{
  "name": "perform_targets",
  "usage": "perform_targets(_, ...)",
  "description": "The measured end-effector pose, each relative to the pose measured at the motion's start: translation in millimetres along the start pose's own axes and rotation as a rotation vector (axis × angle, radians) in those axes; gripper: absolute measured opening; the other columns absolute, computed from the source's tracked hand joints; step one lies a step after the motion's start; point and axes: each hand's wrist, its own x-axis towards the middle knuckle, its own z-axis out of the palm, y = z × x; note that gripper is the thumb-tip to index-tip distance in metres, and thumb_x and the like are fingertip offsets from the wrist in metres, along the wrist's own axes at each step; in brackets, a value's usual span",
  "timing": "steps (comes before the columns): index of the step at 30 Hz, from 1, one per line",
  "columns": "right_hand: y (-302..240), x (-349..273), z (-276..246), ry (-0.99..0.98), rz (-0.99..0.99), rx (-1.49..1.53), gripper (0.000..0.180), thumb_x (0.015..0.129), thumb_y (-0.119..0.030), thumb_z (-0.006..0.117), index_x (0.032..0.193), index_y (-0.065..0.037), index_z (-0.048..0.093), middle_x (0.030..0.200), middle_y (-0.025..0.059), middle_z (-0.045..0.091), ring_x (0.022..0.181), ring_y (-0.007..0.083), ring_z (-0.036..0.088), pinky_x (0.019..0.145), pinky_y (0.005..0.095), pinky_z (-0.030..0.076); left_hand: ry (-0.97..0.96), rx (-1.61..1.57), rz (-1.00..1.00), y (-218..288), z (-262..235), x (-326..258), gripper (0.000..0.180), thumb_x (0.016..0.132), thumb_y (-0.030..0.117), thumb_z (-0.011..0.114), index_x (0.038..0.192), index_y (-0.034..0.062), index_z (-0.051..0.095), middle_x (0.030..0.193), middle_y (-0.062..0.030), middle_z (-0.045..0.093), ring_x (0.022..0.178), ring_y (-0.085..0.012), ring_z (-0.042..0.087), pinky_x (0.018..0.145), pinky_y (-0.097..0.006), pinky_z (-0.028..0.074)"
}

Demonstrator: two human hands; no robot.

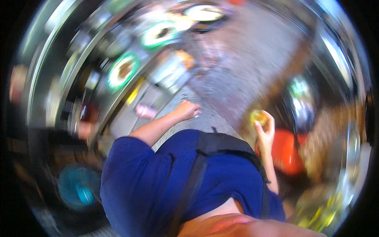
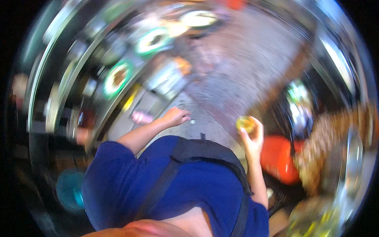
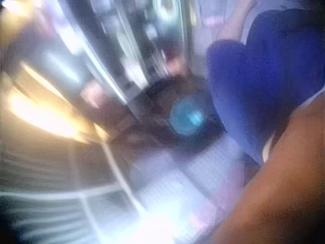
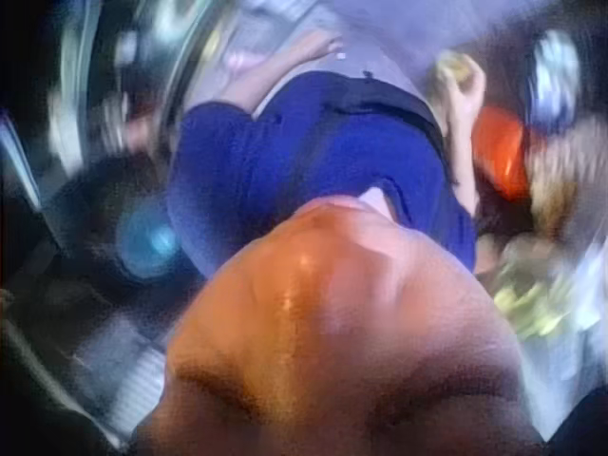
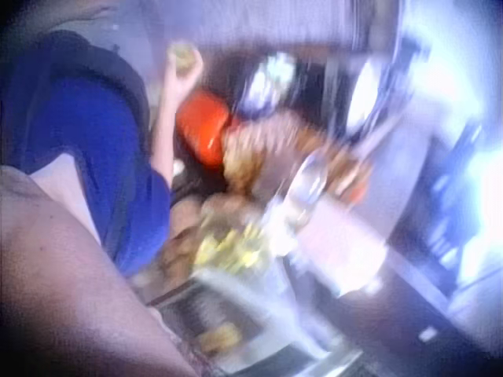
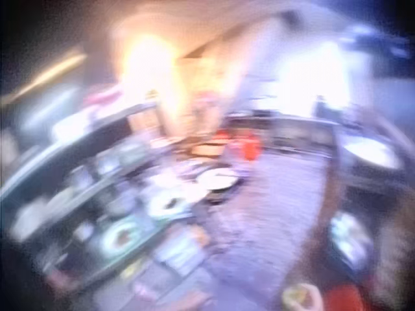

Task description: The person assembles two rice bowls by cutting meat with scissors, adding a dark topping with a spoon, and drizzling sauces from squeeze bottles. The person also places plastic forks and spoons into the bowls.

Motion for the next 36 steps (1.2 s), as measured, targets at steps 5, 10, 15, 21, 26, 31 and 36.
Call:
perform_targets(5,-16,34,131,-0.334,0.046,0.143,0.046,0.085,0.001,0.061,0.128,-0.003,0.047,0.116,0.0078,0.056,0.105,0.0156,0.055,0.090,0.0301,0.045,0.774,-0.336,-0.483,-92,-36,-133,0.029,0.088,0.029,0.062,0.106,0.0066,0.067,0.093,-0.0158,0.069,0.087,-0.0277,0.066,0.079,-0.039,0.050)
perform_targets(10,-42,37,307,-0.736,0.027,0.127,0.047,0.086,-0.001,0.060,0.131,-0.003,0.045,0.115,0.0089,0.058,0.104,0.0164,0.056,0.090,0.0298,0.044,1.587,-0.129,-0.840,-207,-88,-293,0.019,0.087,0.019,0.063,0.095,0.0017,0.066,0.091,-0.0198,0.067,0.085,-0.0331,0.065,0.077,-0.039,0.051)
perform_targets(15,-42,7,435,-0.983,0.025,0.222,0.051,0.086,0.000,0.061,0.133,-0.002,0.042,0.117,0.0101,0.057,0.106,0.0175,0.056,0.091,0.0303,0.045,1.829,-0.050,-1.179,-329,-120,-456,0.015,0.083,0.015,0.063,0.092,0.0046,0.068,0.088,-0.0176,0.067,0.087,-0.0334,0.064,0.080,-0.041,0.050)
perform_targets(21,-36,-2,521,-1.158,0.100,0.124,0.055,0.082,0.002,0.066,0.132,0.000,0.042,0.117,0.0098,0.057,0.109,0.0174,0.056,0.094,0.0309,0.044,1.137,0.061,-1.547,-458,-148,-571,0.018,0.080,0.018,0.063,0.094,0.0115,0.071,0.095,-0.0181,0.068,0.090,-0.0359,0.065,0.081,-0.043,0.052)
perform_targets(26,-3,38,582,-1.200,0.074,0.045,0.055,0.080,0.001,0.069,0.129,0.000,0.045,0.116,0.0095,0.058,0.106,0.0172,0.057,0.093,0.0308,0.045,0.505,0.023,-1.287,-531,-158,-582,0.018,0.077,0.017,0.064,0.092,0.0134,0.073,0.088,-0.0152,0.069,0.083,-0.0292,0.068,0.074,-0.039,0.052)
perform_targets(31,-2,78,695,-1.344,0.064,0.000,0.052,0.081,-0.004,0.071,0.127,-0.001,0.047,0.114,0.0096,0.060,0.103,0.0179,0.059,0.091,0.0311,0.046,0.247,-0.229,-1.324,-598,-114,-619,0.020,0.079,0.024,0.066,0.094,0.0115,0.073,0.090,-0.0108,0.071,0.075,-0.0224,0.065,0.070,-0.039,0.051)
perform_targets(36,-2,98,816,-1.544,-0.161,-0.057,0.051,0.081,-0.010,0.073,0.126,-0.002,0.049,0.111,0.0091,0.062,0.103,0.0161,0.059,0.091,0.0307,0.046,0.200,-0.268,-1.450,-587,-135,-590,0.024,0.082,0.019,0.062,0.102,0.0087,0.069,0.098,-0.0139,0.069,0.083,-0.0287,0.065,0.074,-0.041,0.051)
